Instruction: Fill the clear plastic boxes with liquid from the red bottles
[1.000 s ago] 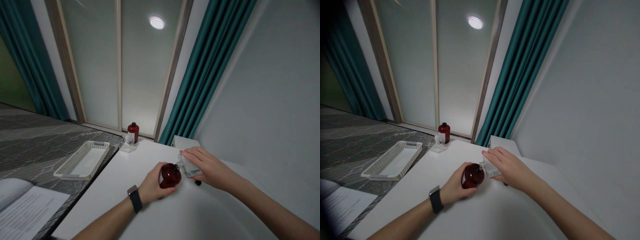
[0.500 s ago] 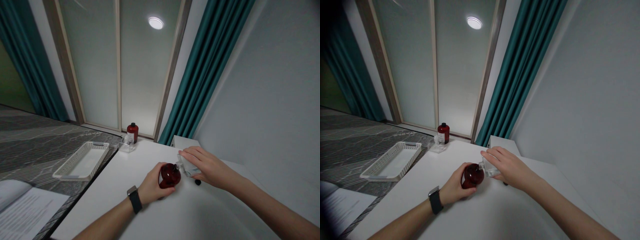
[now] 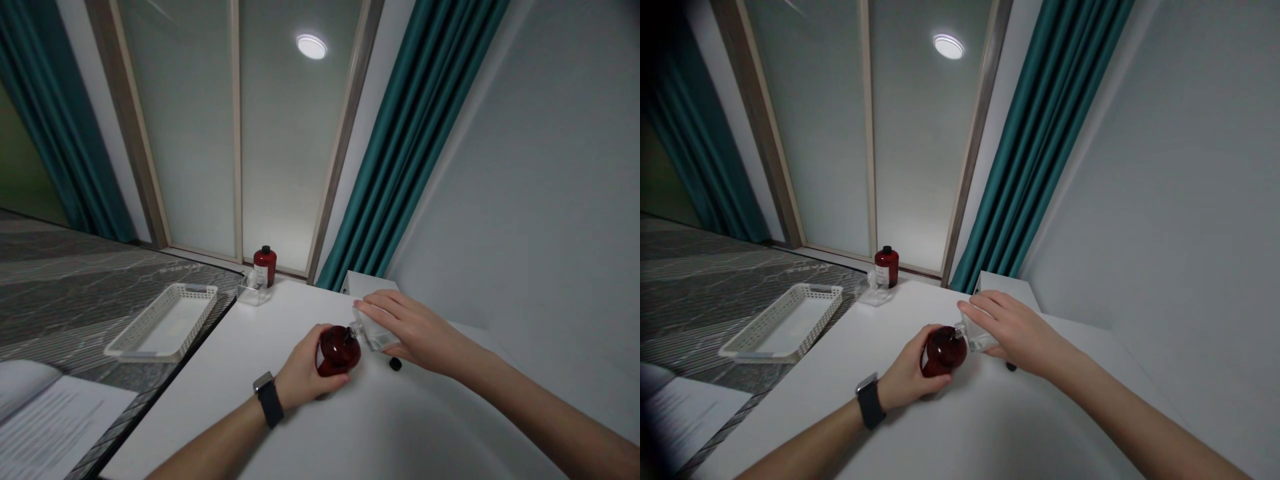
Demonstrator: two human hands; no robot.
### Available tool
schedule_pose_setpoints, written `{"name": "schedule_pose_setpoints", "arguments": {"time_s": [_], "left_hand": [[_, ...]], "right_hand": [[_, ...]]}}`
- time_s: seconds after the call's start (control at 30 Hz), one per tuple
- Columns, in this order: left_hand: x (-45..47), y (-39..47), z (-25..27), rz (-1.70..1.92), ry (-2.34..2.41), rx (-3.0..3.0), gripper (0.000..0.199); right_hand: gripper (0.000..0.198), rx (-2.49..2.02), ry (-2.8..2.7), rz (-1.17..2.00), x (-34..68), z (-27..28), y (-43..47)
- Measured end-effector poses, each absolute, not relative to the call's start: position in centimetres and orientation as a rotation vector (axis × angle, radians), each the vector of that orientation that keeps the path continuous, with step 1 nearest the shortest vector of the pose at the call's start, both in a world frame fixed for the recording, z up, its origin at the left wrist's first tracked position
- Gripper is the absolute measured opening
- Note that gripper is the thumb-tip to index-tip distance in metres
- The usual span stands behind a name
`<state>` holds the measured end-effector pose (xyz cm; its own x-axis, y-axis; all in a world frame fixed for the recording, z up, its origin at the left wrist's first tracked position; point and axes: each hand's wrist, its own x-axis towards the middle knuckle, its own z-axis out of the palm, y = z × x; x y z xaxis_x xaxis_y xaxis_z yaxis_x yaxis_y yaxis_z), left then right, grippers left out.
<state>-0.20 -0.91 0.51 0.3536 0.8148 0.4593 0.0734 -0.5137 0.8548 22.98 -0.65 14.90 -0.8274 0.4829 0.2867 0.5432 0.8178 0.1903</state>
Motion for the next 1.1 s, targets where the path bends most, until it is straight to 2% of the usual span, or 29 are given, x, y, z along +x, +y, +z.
{"name": "schedule_pose_setpoints", "arguments": {"time_s": [0.7, 1.1], "left_hand": [[-0.06, -0.73, 0.46, 1.226, 0.768, 1.841, 0.068], [0.06, -0.98, 0.55, 1.196, 0.780, 1.842, 0.067]], "right_hand": [[0.084, -0.737, -2.792, -0.508, 23.00, 15.18, -0.57], [0.077, -0.796, -2.770, -0.361, 23.37, 14.29, -0.46]]}}
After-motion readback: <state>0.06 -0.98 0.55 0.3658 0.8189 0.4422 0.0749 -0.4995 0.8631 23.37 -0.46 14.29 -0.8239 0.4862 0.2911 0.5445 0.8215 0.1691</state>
